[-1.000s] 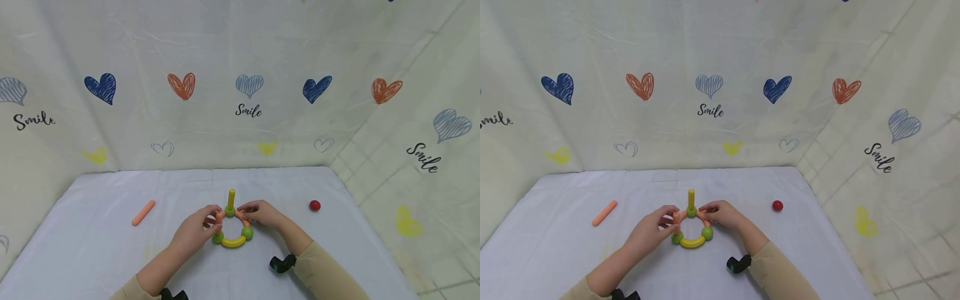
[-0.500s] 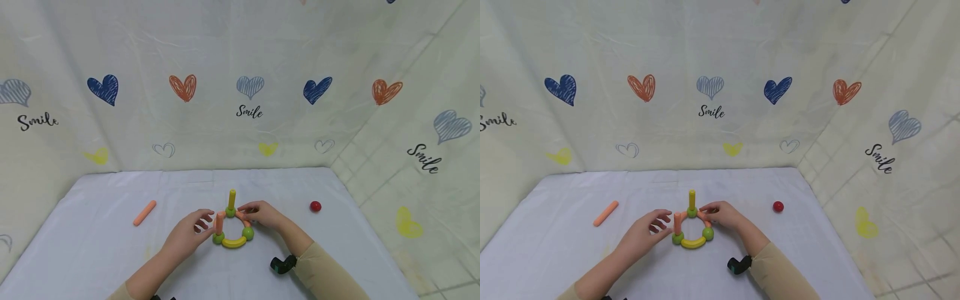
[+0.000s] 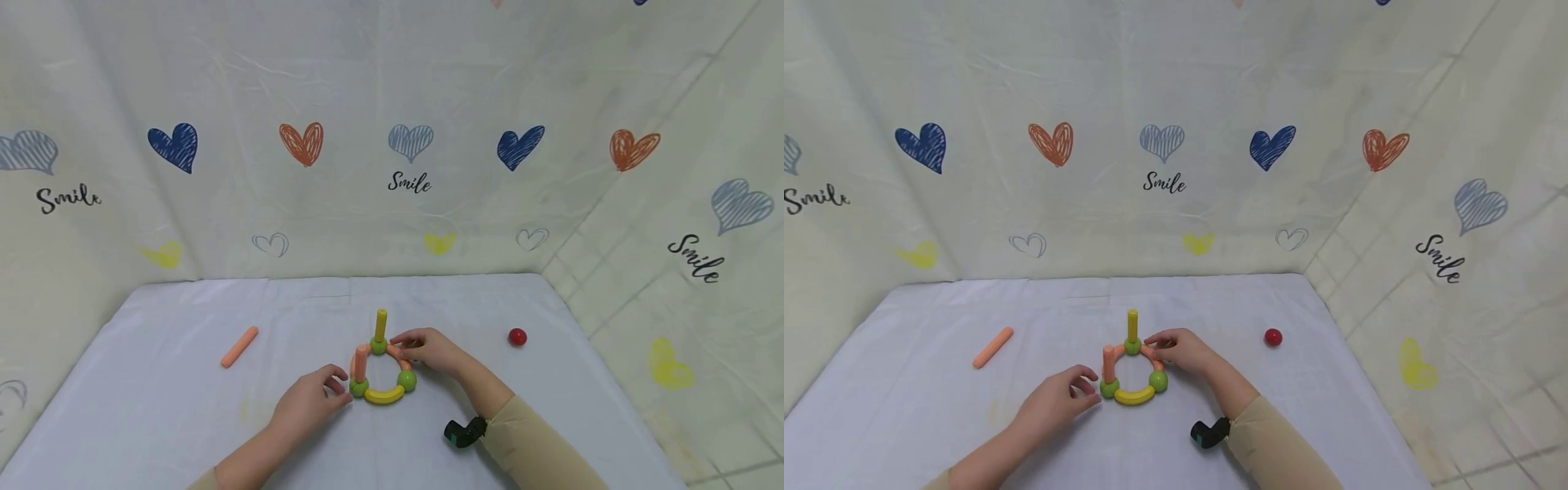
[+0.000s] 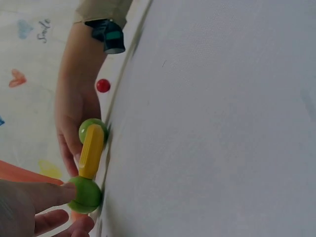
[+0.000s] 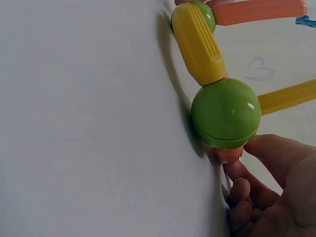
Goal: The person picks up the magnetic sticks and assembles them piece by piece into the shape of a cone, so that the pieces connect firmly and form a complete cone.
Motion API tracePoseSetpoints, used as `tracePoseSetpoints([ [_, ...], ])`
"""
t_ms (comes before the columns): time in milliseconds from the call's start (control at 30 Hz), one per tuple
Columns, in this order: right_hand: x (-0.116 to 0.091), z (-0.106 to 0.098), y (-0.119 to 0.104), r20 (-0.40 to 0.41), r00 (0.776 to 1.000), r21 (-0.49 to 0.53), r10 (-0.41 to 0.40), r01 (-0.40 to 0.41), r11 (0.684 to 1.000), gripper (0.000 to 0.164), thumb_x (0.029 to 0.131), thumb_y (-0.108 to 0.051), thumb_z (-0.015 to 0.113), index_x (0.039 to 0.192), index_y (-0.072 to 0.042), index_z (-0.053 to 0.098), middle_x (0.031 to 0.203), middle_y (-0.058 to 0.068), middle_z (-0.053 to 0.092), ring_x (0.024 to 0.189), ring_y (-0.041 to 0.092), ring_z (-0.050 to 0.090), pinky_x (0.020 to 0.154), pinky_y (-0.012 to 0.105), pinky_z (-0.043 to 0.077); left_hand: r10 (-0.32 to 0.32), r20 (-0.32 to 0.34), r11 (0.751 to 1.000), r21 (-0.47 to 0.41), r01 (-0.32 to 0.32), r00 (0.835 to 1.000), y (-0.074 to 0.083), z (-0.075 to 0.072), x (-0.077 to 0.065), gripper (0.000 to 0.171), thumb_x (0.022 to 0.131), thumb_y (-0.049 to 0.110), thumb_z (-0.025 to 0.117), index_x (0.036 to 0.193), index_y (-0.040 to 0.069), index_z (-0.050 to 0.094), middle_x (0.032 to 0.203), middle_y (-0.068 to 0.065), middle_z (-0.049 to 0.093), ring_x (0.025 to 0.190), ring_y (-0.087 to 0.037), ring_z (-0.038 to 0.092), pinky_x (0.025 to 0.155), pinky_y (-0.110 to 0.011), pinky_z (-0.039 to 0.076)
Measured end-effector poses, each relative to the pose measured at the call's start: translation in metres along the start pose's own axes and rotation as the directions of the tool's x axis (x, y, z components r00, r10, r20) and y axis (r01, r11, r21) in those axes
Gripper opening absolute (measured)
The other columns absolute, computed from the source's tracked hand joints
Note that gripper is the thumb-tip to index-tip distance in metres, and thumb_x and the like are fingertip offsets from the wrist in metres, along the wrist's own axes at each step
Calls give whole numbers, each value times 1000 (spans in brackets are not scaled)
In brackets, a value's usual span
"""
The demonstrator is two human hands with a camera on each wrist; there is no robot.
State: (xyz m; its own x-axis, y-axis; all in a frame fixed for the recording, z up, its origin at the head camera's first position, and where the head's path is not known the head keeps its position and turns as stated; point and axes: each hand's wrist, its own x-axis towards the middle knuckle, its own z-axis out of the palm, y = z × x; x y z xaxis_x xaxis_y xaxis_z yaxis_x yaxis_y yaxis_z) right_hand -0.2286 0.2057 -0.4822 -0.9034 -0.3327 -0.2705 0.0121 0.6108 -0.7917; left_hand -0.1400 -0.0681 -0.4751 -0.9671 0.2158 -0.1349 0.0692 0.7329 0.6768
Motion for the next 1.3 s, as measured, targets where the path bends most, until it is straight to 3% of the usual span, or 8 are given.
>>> tracePoseSetpoints([
  [267,-3,1,0,-8,1000,-6,-20,20,1000,25,91,-27,73,116,-26,74,100,-2,63,85,19,54,71,32,46,-26,7,1000,8,26,1000,5,11,5,36,79,34,83,105,23,61,81,11,59,67,-11,53,60,-32,42],
  [500,-9,4,2,-16,998,-15,-67,67,998,25,92,-25,72,117,-24,73,99,-3,63,84,18,54,68,31,46,-11,0,1000,-3,11,1000,4,15,8,37,80,35,82,107,22,61,81,10,58,66,-11,52,60,-32,41],
  [767,-23,5,-1,22,992,-140,-121,123,982,22,93,-23,70,115,-24,67,94,-4,59,79,16,52,65,29,44,-1,-68,1000,23,2,998,-1,10,14,34,83,28,80,113,24,65,83,12,59,65,-10,50,59,-29,41],
  [900,-31,9,-4,35,985,-191,-166,170,967,25,94,-25,69,118,-20,67,94,-5,57,78,15,52,65,29,44,-10,-103,1000,-8,9,995,-7,3,24,35,86,25,77,120,25,68,87,10,62,66,-10,51,61,-29,42],
  [1000,-36,17,-5,-3,982,-228,-188,183,956,27,93,-28,70,118,-18,67,92,-7,56,76,14,51,65,29,44,-48,-106,998,-35,44,993,-9,-2,33,34,88,22,75,122,25,70,90,7,64,70,-11,54,62,-30,44],
  [1167,-44,36,-12,-84,977,-280,-198,168,945,29,92,-33,71,115,-16,69,90,-9,58,76,11,51,66,28,44,-128,-103,989,-85,119,986,-12,-7,50,30,92,20,70,121,21,71,81,3,64,66,-13,55,60,-30,43],
  [1300,-47,46,-17,-115,975,-300,-190,148,942,34,91,-31,72,119,-12,69,92,-8,60,79,11,52,70,29,45,-138,-118,987,-95,127,983,-14,-9,63,25,93,22,69,118,19,72,74,3,63,61,-14,56,58,-30,44],
])
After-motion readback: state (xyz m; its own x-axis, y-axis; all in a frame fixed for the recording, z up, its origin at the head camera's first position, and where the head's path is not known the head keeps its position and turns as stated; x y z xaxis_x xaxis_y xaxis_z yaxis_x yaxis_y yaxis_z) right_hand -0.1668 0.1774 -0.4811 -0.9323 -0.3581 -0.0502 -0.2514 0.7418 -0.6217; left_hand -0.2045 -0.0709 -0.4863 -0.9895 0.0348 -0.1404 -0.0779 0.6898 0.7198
